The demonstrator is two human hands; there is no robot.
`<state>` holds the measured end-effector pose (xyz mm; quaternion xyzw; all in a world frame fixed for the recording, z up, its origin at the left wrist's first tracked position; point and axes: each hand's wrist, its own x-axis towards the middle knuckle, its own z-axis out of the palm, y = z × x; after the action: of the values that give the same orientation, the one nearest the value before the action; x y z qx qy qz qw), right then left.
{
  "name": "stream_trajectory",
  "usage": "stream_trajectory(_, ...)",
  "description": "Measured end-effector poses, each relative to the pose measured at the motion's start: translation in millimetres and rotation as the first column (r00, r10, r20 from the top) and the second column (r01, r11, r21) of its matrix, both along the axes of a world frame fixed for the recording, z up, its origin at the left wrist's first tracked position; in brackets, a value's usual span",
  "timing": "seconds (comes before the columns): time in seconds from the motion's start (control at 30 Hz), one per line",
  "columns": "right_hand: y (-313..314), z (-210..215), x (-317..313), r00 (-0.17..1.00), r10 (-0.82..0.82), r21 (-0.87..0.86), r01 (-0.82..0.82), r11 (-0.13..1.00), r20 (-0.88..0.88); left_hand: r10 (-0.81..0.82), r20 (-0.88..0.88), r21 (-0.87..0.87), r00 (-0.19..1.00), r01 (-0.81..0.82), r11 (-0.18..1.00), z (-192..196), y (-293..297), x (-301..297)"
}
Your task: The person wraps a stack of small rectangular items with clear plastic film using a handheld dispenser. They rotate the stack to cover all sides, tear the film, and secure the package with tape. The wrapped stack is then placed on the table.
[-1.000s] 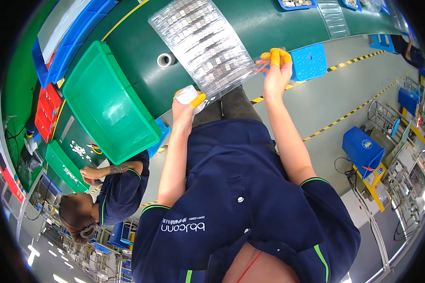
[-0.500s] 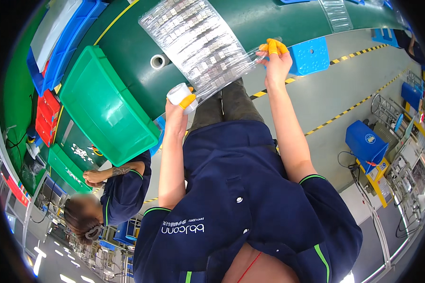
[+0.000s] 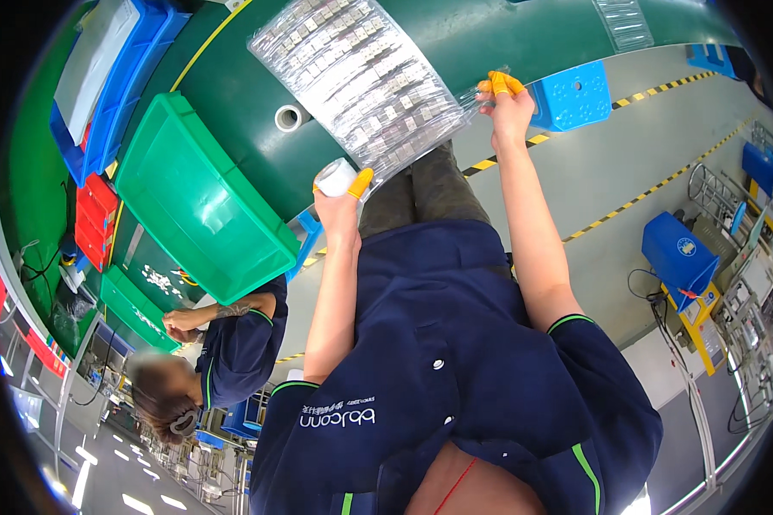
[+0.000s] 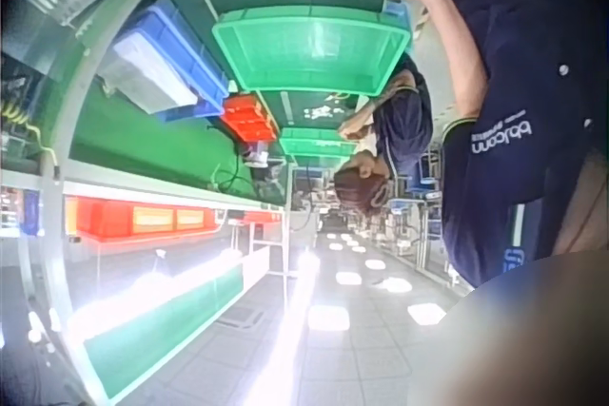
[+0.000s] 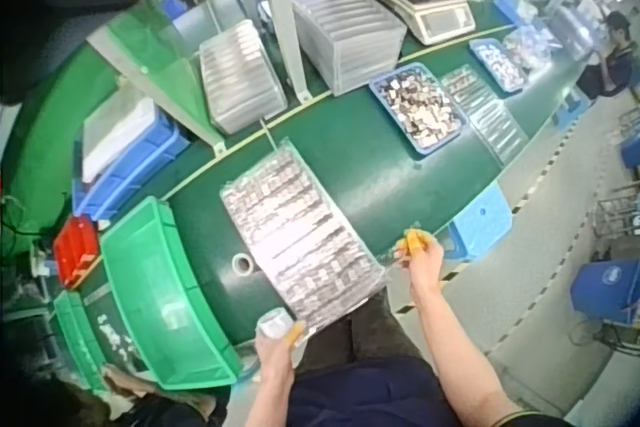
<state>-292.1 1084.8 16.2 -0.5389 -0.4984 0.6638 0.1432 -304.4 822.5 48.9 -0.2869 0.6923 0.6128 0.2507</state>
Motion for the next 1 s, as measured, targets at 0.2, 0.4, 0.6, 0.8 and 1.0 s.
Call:
stream_trajectory(0.2,-2,-3,-1,0.996,0.008,-0.152,0.007,0.988,0.093,-0.011,0.010,-0.005,1.000,0.011,1.000,-8,1,1)
stream_trajectory(0.4,-15,-24,7,0.957,0.166,0.111,-0.197,0.974,0.238,-0.015,-0.011,0.083,1.000,0.016,0.996,-27,-4,7)
stream_trajectory(0.6,-31,-25,20,0.848,0.199,0.242,-0.352,0.904,0.491,0.001,-0.015,0.240,1.000,0.003,0.971,-50,-10,16)
stream_trajectory(0.8,-32,-34,24,0.944,0.118,-0.320,-0.014,0.947,0.309,0.027,-0.007,0.205,1.000,-0.025,0.978,-57,-11,18)
stream_trajectory(1.0,-34,-17,20,0.993,0.032,-0.788,0.073,0.612,0.117,0.022,-0.038,0.166,0.999,-0.015,0.986,-60,-7,21)
